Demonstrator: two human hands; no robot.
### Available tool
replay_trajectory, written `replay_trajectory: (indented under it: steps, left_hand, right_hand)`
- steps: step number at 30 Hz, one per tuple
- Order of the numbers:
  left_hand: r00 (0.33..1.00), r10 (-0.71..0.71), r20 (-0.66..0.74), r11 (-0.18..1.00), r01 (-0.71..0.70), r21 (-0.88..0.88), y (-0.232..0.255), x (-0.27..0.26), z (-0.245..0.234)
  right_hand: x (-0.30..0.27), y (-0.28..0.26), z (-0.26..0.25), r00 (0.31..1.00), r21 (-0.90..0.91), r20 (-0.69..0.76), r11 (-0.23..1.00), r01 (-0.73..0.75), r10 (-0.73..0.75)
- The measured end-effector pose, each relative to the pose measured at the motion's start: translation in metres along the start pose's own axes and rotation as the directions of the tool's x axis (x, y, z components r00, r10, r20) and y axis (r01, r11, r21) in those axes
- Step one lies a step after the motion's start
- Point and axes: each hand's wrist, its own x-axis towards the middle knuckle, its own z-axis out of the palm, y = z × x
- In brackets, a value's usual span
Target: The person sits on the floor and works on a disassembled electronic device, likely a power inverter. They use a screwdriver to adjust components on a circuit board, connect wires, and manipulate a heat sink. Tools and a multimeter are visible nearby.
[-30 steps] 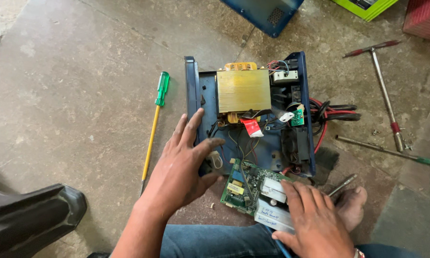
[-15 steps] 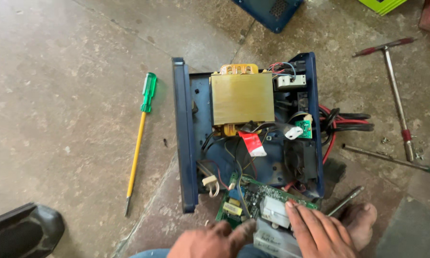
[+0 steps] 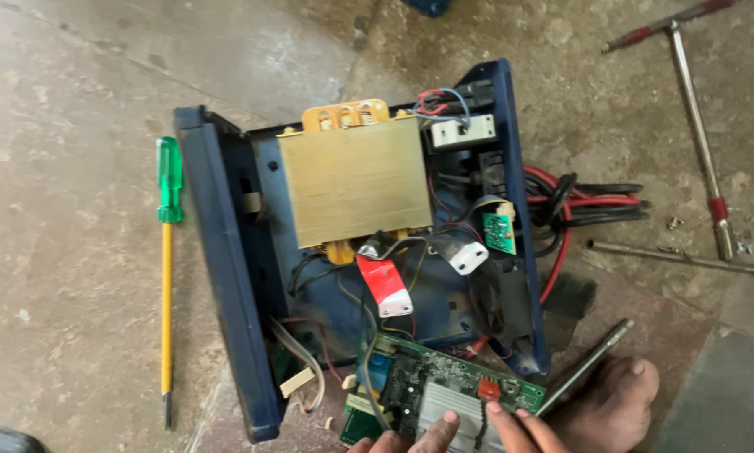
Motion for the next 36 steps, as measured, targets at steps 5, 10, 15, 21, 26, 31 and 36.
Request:
replay_trajectory:
  steps: [5, 10, 15, 21, 26, 31, 36]
  left_hand:
    - [0.990, 0.000, -0.139, 0.999, 0.007, 0.054, 0.002, -0.001, 0.002]
    - [0.949, -0.002, -0.317, 0.992, 0.042, 0.121, 0.002, -0.005, -0.002]
    - [0.995, -0.001, 0.101, 0.996, -0.008, 0.088, -0.010, -0.004, -0.016]
    - [0.974, 0.225, -0.013, 0.974, -0.226, -0.029, -0.001, 0.018, -0.045]
    - [0.919, 0.116, 0.378, 0.993, -0.097, -0.069, 0.007, 0.026, -0.067]
    - [0.968, 0.141, 0.205, 0.953, -0.077, -0.294, 0.027, 0.034, -0.105]
    - [0.936, -0.347, 0.063, 0.793, 0.329, -0.512, 0.044, -0.009, -0.103]
  right_hand:
    - [0.027, -0.001, 0.018, 0.654, 0.566, -0.227, 0.644, -0.514, 0.722]
    - [0.047, 0.009, 0.013, 0.359, 0.839, -0.125, 0.292, -0.459, 0.925]
    - [0.047, 0.015, 0.002, 0.402, 0.815, -0.114, 0.317, -0.485, 0.908]
    - [0.074, -0.003, -0.053, 0.901, 0.359, 0.080, 0.831, -0.425, 0.426]
    - [0.119, -0.022, -0.099, 0.839, 0.232, 0.543, 0.956, -0.179, 0.025]
    - [0.150, -0.025, -0.111, 0.663, 0.219, 0.749, 0.937, -0.270, 0.016]
    - [0.182, -0.040, -0.115, 0.473, 0.210, 0.879, 0.846, -0.491, 0.057]
